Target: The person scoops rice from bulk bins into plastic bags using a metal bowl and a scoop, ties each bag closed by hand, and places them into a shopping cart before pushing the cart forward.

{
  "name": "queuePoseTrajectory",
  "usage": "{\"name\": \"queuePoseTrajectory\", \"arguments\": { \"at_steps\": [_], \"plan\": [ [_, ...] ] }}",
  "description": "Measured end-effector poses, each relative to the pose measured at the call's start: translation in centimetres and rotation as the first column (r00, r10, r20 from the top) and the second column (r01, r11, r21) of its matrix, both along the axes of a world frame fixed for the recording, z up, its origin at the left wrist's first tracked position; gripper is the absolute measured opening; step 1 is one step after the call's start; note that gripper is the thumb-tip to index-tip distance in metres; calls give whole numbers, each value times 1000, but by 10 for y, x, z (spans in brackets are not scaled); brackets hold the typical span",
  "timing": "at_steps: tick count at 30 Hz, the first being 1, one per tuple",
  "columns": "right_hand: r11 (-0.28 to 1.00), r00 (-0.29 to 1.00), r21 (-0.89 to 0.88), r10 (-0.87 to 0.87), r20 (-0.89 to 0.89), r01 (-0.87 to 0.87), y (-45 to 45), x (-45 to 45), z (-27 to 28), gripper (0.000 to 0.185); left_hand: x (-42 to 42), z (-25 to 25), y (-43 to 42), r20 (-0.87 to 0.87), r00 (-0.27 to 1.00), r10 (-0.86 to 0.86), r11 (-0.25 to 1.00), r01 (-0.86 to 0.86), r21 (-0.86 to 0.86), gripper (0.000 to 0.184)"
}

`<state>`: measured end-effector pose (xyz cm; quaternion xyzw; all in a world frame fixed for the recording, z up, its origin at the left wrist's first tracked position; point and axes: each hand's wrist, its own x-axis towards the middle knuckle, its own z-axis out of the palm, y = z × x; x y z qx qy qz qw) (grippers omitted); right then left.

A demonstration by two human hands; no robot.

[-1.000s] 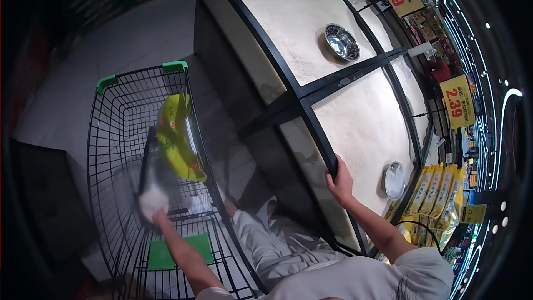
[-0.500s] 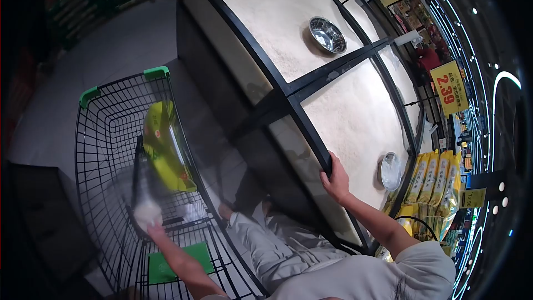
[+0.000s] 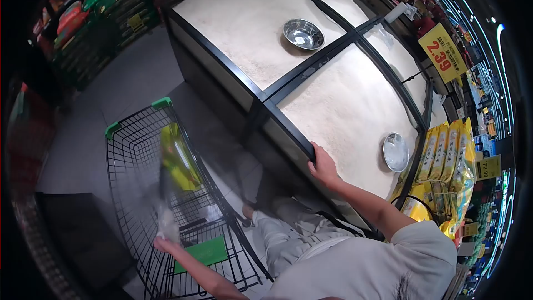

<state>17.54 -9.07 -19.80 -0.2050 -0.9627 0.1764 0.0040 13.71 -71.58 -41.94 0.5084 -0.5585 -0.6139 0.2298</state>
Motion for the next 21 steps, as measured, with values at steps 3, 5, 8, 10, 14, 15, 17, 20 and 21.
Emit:
{"name": "queuePoseTrajectory", "arguments": {
  "at_steps": [3,5,8,10,14,15,17,20,21],
  "plan": [
    [999,998,3,34,-54,-34,4,2,0,61,-23,60,7,-86,993,-76,991,65,-117,31],
    [999,997,-13,38,-63,-39,6,1,4,61,-52,176,76,-167,976,-137,984,115,-135,32],
    [998,997,-49,39,-68,-42,10,3,6,61,-71,244,108,-341,895,-286,955,237,-179,28],
    [995,997,-86,39,-70,-45,14,2,6,62,-83,293,147,-377,850,-369,928,313,-203,21],
    [988,989,-140,53,-135,-72,22,5,10,65,-94,390,258,-489,722,-489,855,508,-105,17],
    [986,984,-146,58,-171,-83,23,6,10,65,-105,396,275,-555,643,-528,811,575,-106,17],
    [980,951,-135,103,-292,-147,30,7,10,67,-124,401,302,-667,465,-582,703,699,-126,17],
    [909,911,-367,35,-411,-201,38,-1,16,65,-145,434,387,-725,264,-636,461,883,-83,17],
    [792,915,-582,-81,-396,-183,38,-12,20,66,-150,439,415,-750,169,-640,354,931,-92,17]
  ]
}}
